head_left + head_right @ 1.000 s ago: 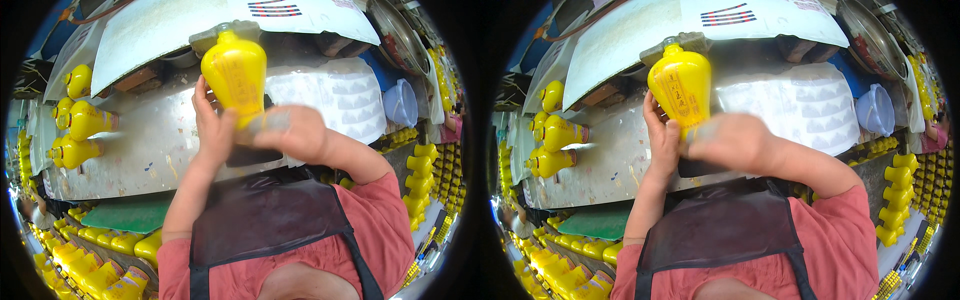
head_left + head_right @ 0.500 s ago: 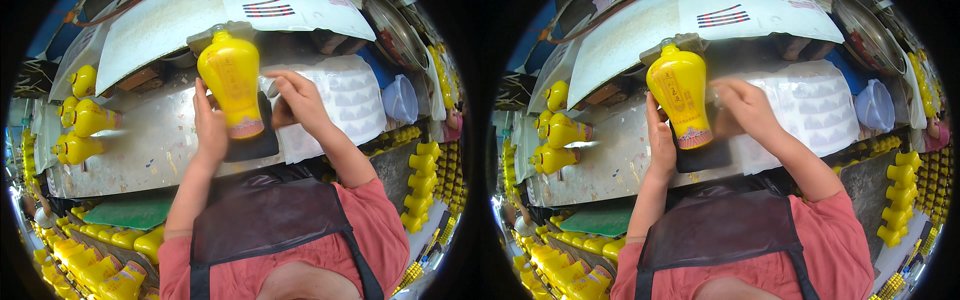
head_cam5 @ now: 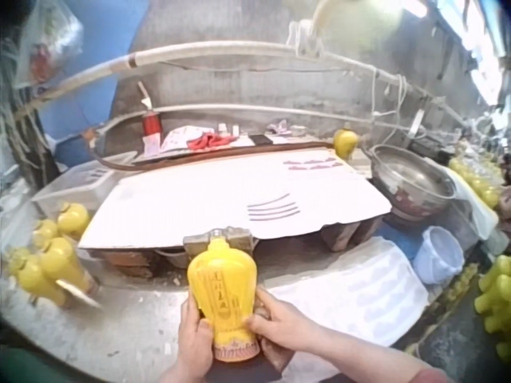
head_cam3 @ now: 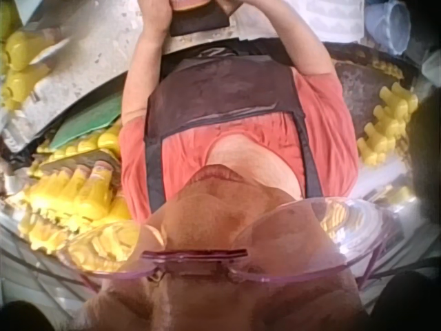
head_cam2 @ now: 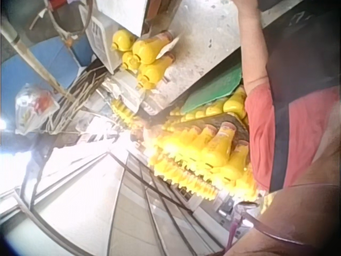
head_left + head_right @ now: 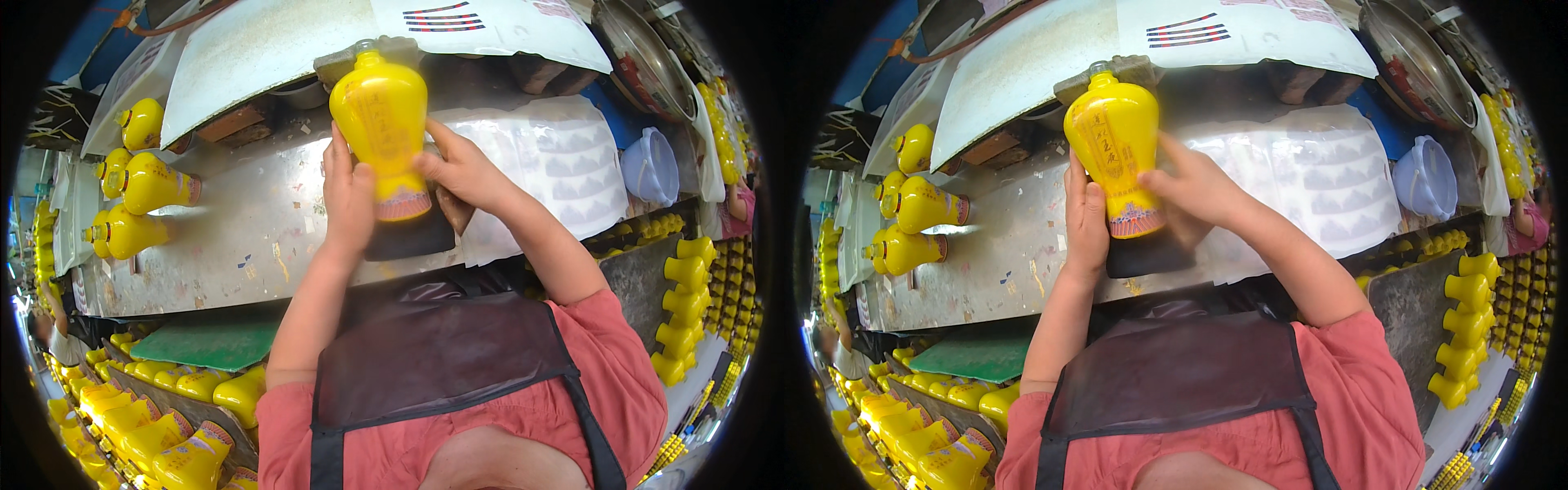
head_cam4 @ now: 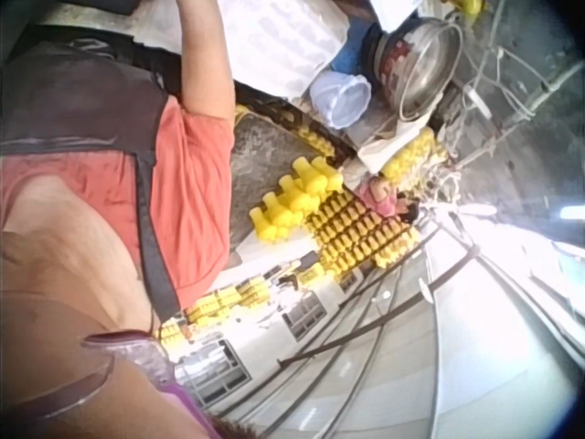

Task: The person applies printed labels to yellow plastic bottles by hand. They peel each label from a sheet, wrap it around the bottle body, smooth it down, and then place the labeled bottle aside. The process is repeated for multiple bottles in a continuous sequence.

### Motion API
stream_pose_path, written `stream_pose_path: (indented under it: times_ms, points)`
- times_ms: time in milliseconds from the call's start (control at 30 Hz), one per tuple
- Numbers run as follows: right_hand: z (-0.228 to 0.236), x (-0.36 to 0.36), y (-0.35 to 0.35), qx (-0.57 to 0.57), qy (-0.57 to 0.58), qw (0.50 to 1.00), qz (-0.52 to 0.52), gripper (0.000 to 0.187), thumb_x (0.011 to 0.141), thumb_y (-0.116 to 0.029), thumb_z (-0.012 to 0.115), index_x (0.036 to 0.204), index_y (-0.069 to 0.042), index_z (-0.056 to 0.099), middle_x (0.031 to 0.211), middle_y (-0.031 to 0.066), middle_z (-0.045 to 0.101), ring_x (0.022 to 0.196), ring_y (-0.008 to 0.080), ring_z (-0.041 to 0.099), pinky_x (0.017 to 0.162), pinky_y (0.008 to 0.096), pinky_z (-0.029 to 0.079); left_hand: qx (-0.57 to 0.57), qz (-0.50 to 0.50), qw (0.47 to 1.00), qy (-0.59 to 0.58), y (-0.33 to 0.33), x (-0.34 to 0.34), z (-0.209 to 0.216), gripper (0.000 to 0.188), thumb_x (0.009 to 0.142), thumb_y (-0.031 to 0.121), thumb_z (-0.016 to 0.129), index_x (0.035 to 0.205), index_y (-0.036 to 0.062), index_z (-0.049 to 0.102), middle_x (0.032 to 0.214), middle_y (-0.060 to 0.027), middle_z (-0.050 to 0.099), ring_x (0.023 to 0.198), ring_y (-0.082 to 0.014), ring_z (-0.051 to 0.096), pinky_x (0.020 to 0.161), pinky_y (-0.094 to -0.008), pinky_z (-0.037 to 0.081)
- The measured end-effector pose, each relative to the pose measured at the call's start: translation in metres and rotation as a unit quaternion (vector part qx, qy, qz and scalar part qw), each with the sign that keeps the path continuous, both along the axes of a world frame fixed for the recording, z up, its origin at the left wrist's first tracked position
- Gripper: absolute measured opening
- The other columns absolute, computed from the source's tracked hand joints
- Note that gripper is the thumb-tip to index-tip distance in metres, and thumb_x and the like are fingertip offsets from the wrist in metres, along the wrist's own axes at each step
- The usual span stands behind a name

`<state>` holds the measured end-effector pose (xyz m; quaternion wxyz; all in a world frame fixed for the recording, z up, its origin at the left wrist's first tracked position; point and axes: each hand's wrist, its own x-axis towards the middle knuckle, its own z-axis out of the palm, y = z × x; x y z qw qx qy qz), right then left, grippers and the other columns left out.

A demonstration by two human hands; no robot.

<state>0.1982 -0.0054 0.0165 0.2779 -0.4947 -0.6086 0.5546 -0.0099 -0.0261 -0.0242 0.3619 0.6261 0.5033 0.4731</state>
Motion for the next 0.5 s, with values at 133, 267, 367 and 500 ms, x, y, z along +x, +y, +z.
stream_pose_path:
  times_ms: [133, 267, 367, 500]
  points:
    - [0.005, -0.004, -0.001, -0.033, 0.067, 0.997, -0.029, 0.071, 0.096, -0.032, 0.066, 0.156, -0.006, 0.038, 0.133, 0.0237, 0.064, 0.122, 0.0306, 0.064, 0.103, 0.0405, 0.049, 0.005, 0.002, 1.0, -0.02, -0.001, 0.002, -0.003, 0.072, 0.102, 0.028, 0.046, 0.16, -0.0046, 0.022, 0.145, -0.0217, 0.043, 0.134, -0.0348, 0.044, 0.116, -0.0411, 0.031]
    - [-0.003, -0.008, 0.002, 0.05, 0.004, 0.999, -0.011, 0.072, 0.096, -0.032, 0.066, 0.158, -0.007, 0.037, 0.135, 0.0233, 0.063, 0.123, 0.0293, 0.064, 0.103, 0.0398, 0.049, 0.004, -0.002, 0.998, -0.056, -0.001, 0.002, -0.006, 0.071, 0.102, 0.026, 0.048, 0.161, -0.0041, 0.022, 0.145, -0.0202, 0.044, 0.135, -0.033, 0.043, 0.117, -0.0401, 0.03]
    - [-0.008, -0.004, 0.001, 0.051, -0.014, 0.999, 0.007, 0.075, 0.095, -0.032, 0.067, 0.159, -0.008, 0.035, 0.136, 0.0224, 0.063, 0.124, 0.0286, 0.063, 0.105, 0.0388, 0.048, -0.004, -0.016, 0.994, -0.104, 0.0, 0.0, -0.006, 0.071, 0.101, 0.025, 0.049, 0.161, -0.0039, 0.022, 0.146, -0.0189, 0.044, 0.136, -0.0316, 0.041, 0.117, -0.0399, 0.03]
    - [-0.002, 0.007, 0.002, 0.058, 0.005, 0.997, 0.058, 0.069, 0.102, -0.037, 0.061, 0.156, -0.002, 0.038, 0.127, 0.0139, 0.063, 0.116, 0.0145, 0.06, 0.099, 0.0293, 0.048, 0.044, -0.023, 0.998, -0.047, -0.002, -0.001, -0.005, 0.076, 0.098, 0.023, 0.054, 0.161, -0.0029, 0.021, 0.148, -0.0187, 0.043, 0.135, -0.0301, 0.043, 0.117, -0.0406, 0.032]
